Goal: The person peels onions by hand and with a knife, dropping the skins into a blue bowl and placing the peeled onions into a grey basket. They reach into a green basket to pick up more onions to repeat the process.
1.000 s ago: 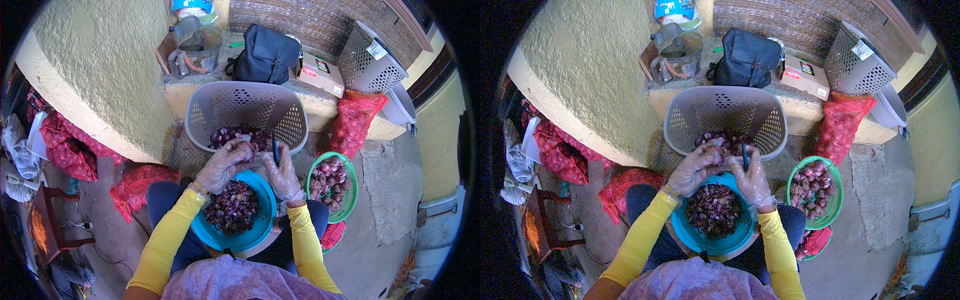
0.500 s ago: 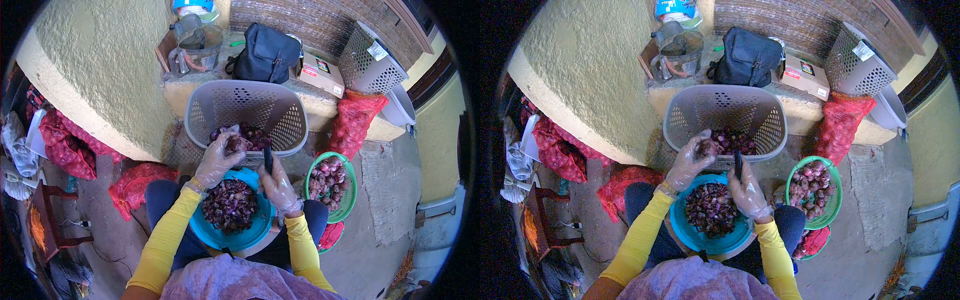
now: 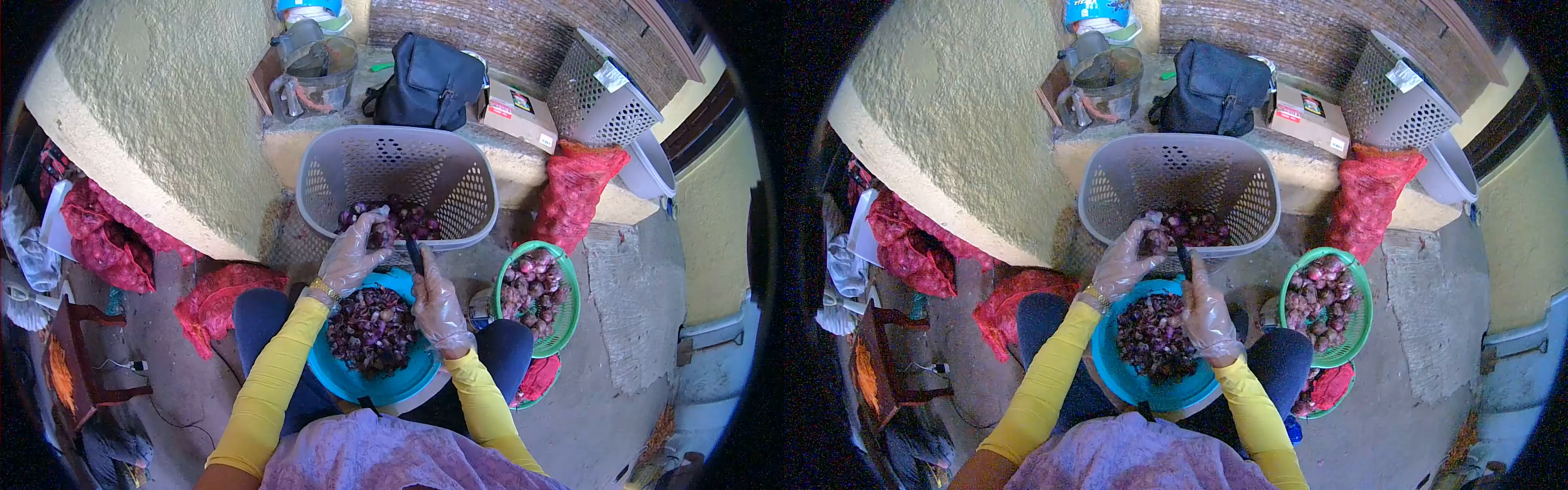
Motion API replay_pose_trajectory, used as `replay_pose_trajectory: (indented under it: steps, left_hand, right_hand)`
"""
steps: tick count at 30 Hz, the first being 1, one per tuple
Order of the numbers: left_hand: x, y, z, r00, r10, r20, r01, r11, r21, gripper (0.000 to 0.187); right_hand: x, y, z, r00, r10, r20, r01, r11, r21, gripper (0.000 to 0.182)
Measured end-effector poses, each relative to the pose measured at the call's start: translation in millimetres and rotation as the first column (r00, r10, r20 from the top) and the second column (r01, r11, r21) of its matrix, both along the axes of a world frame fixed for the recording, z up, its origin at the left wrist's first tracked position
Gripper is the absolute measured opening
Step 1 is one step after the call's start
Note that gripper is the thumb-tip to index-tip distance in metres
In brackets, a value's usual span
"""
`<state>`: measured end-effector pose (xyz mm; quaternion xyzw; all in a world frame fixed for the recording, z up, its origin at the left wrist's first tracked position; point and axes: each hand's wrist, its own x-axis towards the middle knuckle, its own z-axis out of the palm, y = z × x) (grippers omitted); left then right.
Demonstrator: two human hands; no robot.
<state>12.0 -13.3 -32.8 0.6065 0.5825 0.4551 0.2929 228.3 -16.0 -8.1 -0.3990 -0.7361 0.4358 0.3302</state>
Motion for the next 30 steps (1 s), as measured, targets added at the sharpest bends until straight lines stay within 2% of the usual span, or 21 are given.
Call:
replay_pose_trajectory:
  steps: [2, 3, 5, 6, 8, 12, 14, 20, 27, 30]
  left_hand:
    - [0, -1, 3, 0.999, -0.004, -0.045, 0.002, 0.999, -0.046, 0.058]
    - [1, -2, 6, 0.999, -0.006, -0.045, 0.004, 0.999, -0.048, 0.058]
    - [2, -4, 13, 0.998, -0.004, -0.058, -0.006, 0.984, -0.176, 0.058]
    - [2, -3, 9, 0.998, -0.006, -0.059, -0.004, 0.984, -0.177, 0.058]
    - [2, -1, 2, 0.993, -0.009, -0.115, 0.002, 0.998, -0.064, 0.062]
    - [1, -1, -1, 0.992, -0.007, -0.126, -0.004, 0.996, -0.088, 0.064]
    - [0, 0, -5, 0.993, -0.036, -0.112, 0.039, 0.999, 0.024, 0.064]
    - [0, 2, -10, 0.982, -0.04, -0.182, 0.055, 0.995, 0.083, 0.068]
    - [0, 1, -9, 0.983, -0.067, -0.173, 0.072, 0.997, 0.025, 0.067]
    - [1, 0, -7, 0.984, -0.07, -0.163, 0.078, 0.996, 0.039, 0.067]
  right_hand:
    - [0, 1, -1, 0.991, -0.031, 0.133, 0.027, 0.999, 0.032, 0.059]
    - [-1, 1, -4, 0.991, -0.033, 0.133, 0.029, 0.999, 0.03, 0.059]
    - [-1, 4, -15, 0.989, -0.022, 0.145, 0.005, 0.993, 0.118, 0.057]
    - [-2, 4, -21, 0.989, -0.024, 0.144, 0.007, 0.993, 0.117, 0.057]
    - [-3, 5, -28, 0.991, -0.031, 0.133, -0.009, 0.956, 0.292, 0.057]
    - [-4, 4, -31, 0.985, -0.019, 0.172, -0.02, 0.975, 0.221, 0.057]
    - [-5, 5, -34, 0.979, -0.034, 0.2, -0.022, 0.962, 0.271, 0.058]
    - [-6, 4, -30, 0.968, -0.041, 0.246, -0.022, 0.969, 0.247, 0.059]
    - [-6, 2, -24, 0.974, 0.002, 0.225, -0.048, 0.979, 0.197, 0.066]
    - [-8, 2, -22, 0.972, 0.014, 0.233, -0.076, 0.962, 0.261, 0.069]
